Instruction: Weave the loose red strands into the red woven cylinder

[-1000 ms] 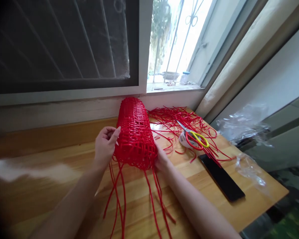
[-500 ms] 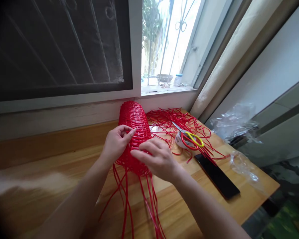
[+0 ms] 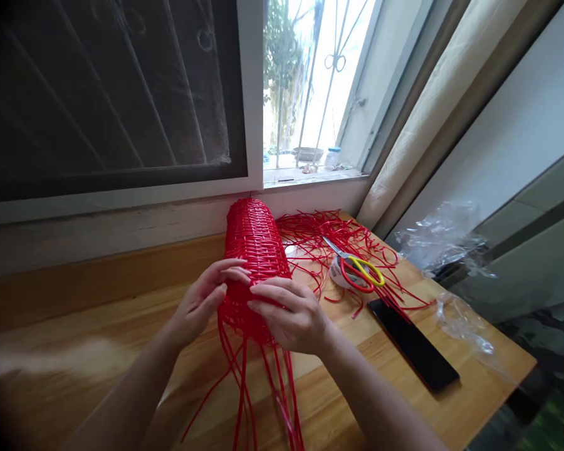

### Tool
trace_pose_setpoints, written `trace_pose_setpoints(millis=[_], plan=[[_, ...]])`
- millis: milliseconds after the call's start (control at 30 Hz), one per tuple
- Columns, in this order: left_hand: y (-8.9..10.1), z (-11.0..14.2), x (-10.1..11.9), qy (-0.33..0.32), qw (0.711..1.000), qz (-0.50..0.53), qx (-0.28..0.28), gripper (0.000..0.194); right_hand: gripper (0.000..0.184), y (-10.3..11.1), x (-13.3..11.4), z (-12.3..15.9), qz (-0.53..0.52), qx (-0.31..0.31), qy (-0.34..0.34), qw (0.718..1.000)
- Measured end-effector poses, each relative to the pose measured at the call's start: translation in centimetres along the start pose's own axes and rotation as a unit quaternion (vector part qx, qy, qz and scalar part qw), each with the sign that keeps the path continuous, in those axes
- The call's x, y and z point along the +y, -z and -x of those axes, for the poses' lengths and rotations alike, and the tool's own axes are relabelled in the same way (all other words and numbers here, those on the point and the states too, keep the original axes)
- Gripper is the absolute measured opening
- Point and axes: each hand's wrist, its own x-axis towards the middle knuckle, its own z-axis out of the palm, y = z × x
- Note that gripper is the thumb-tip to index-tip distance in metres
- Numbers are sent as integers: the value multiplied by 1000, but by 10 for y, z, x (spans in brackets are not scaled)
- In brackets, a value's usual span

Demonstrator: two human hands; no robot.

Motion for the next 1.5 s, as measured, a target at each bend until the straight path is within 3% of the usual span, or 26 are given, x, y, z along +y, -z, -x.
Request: trace_pose_setpoints(millis=[100, 200, 267, 367, 567, 700, 800, 933, 1067, 1333, 1500], plan=[[2, 9, -2, -23, 998, -57, 16, 37, 34, -2, 0, 0, -34, 6, -3, 999], [-1, 10, -3, -54, 986, -154, 42, 17, 36, -6, -1, 2, -23, 16, 4, 1000], [-4, 8, -3, -62, 978, -192, 44, 12, 36, -9, -3, 4, 15, 56, -1, 998], [-7, 7, 0, -54, 973, -217, 50, 12, 34, -13, -5, 7, 49, 102, -13, 993], [-6, 9, 0, -39, 967, -240, 73, 7, 39, -18, -7, 12, 51, 115, -56, 990], [-5, 9, 1, -64, 963, -254, 66, 11, 36, -9, -8, 3, 32, 64, -125, 990], [-7, 9, 5, -67, 957, -277, 62, 12, 22, 3, -10, -8, 12, -15, -194, 981], [-9, 11, 8, -62, 949, -303, 59, 12, 8, 11, -13, -15, 26, -80, -216, 973], [-12, 11, 7, -56, 947, -310, 69, 9, 1, 6, -12, -12, 28, -94, -215, 972], [-15, 11, 0, -78, 951, -285, 87, 11, 10, 4, -11, -16, -19, -102, -272, 957], [-12, 11, 4, -74, 951, -292, 75, 18, 5, 2, -11, -15, -6, -89, -247, 965]])
